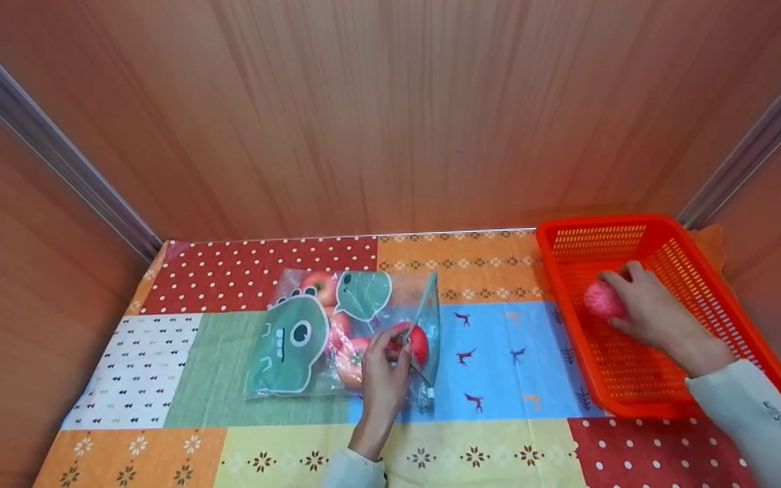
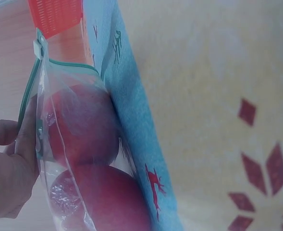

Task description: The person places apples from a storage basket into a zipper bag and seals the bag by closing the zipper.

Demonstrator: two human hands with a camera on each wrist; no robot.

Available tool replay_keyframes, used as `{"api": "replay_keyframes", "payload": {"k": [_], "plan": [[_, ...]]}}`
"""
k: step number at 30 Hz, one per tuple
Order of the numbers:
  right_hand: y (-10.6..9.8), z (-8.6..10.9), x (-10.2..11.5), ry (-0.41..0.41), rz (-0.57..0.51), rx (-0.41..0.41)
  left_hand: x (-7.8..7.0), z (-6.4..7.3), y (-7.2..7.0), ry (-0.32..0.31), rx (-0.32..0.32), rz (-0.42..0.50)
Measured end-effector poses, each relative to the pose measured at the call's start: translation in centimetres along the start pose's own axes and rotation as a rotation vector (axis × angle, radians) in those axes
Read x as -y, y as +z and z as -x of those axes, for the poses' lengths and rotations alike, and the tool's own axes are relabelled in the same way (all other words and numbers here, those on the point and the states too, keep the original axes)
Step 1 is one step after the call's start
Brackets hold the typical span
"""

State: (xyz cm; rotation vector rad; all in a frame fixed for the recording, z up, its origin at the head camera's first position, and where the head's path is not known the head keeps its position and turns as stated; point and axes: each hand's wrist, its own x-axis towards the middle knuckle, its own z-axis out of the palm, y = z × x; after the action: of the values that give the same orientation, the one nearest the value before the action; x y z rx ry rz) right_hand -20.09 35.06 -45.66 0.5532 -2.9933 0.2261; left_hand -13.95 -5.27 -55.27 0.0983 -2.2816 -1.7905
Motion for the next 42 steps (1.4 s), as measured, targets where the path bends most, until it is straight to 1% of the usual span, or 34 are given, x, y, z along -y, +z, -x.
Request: {"api": "replay_keyframes", "payload": {"k": [5,7,10,13,24,28,35,42], "plan": [[-0.6,0.5,0.7,-0.106,0.137,-0.135,0.1,-0.1,0.0,0.010,-0.008,0.007],[-0.8,0.7,1.0,-0.131,0.168,-0.176,0.1,-0.1,0.0,0.007,-0.006,0.011],[-1.2,0.8,1.6,-0.153,0.171,-0.220,0.0,-0.1,0.0,0.000,-0.003,0.012],[-1.6,0.9,2.2,-0.165,0.144,-0.246,0.0,0.0,0.0,-0.008,0.002,0.014],[-2.6,0.7,4.6,-0.210,0.133,-0.297,0.0,0.0,0.0,0.005,0.005,0.025],[-2.5,0.6,5.5,-0.207,0.113,-0.292,0.0,0.0,0.0,0.008,0.000,0.022],[-2.0,0.5,7.0,-0.214,0.082,-0.280,0.1,0.1,0.1,0.048,-0.033,-0.014],[-1.3,0.5,8.5,-0.218,0.069,-0.245,0.0,0.2,0.1,0.048,-0.030,-0.029]]}}
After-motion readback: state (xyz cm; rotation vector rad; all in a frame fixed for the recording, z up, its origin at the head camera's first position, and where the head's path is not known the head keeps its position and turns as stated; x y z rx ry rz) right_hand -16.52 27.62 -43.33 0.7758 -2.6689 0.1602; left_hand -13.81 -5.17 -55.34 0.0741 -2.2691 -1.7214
